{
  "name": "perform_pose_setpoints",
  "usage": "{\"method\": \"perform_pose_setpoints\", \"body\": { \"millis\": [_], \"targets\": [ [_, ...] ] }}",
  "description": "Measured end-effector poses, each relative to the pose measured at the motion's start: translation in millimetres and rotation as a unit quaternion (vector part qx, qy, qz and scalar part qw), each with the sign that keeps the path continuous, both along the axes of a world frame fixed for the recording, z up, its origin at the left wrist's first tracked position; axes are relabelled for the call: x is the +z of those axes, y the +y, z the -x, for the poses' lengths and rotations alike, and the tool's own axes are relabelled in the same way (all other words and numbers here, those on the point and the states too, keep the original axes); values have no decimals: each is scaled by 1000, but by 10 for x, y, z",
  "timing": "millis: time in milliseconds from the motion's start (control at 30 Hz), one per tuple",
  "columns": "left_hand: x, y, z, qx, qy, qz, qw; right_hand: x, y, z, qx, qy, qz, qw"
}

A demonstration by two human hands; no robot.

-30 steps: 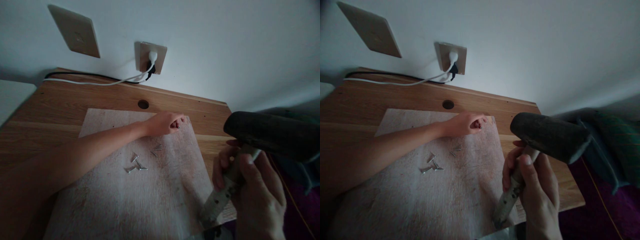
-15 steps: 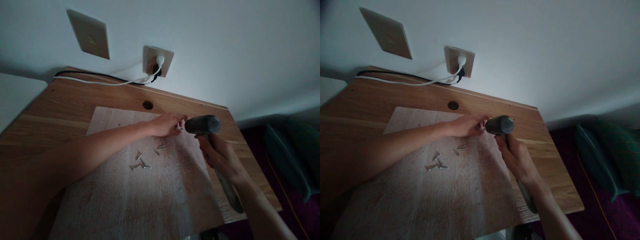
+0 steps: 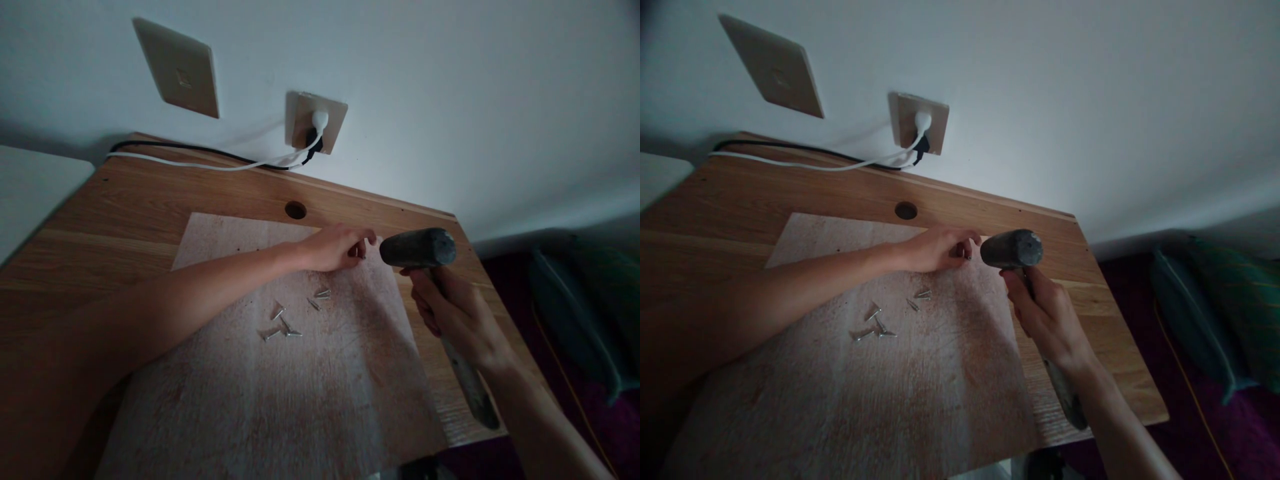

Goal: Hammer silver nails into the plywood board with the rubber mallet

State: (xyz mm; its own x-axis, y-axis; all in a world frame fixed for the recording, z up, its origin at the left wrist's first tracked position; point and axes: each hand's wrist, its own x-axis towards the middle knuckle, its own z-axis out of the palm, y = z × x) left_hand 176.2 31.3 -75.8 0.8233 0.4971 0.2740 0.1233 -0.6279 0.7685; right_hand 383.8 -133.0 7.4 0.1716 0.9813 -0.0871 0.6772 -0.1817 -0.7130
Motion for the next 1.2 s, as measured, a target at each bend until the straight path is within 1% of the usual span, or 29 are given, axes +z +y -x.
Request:
{"method": "perform_pose_setpoints", "body": {
  "millis": [100, 233, 300, 433, 567, 667, 733, 800, 900, 967, 1133, 1200],
  "targets": [
    [14, 3, 8, -1, 0, 2, 1000, 96, 88, 38, 25, -44, -30, 998],
    [16, -6, 13, 5, -10, 9, 1000, 147, 197, 60, 136, -133, -31, 981],
    [19, -12, 16, 6, -14, 12, 1000, 153, 212, 66, 163, -143, -38, 975],
    [40, -17, 17, -2, -11, 8, 1000, 212, 192, 79, 145, -145, -61, 977],
    [49, -5, -2, 4, 3, 4, 1000, 275, 182, 57, 127, -142, -40, 981],
    [33, 6, -16, 1, 10, 5, 1000, 282, 164, 36, 113, -129, -38, 984],
    [26, 6, -16, 1, 13, 3, 1000, 271, 160, 46, 110, -141, -45, 983],
    [27, 0, -8, 4, 13, 0, 1000, 246, 179, 71, 130, -155, -49, 978],
    [40, -13, 7, 10, 1, 0, 1000, 194, 241, 85, 169, -150, -37, 973],
    [47, -15, 12, 9, -4, 7, 1000, 180, 268, 63, 172, -148, -28, 974],
    [44, 1, 2, 4, 19, 12, 1000, 268, 235, 26, 116, -130, -41, 984],
    [39, 2, 1, 3, 23, 12, 1000, 285, 228, 54, 111, -129, -39, 985]
  ]
}}
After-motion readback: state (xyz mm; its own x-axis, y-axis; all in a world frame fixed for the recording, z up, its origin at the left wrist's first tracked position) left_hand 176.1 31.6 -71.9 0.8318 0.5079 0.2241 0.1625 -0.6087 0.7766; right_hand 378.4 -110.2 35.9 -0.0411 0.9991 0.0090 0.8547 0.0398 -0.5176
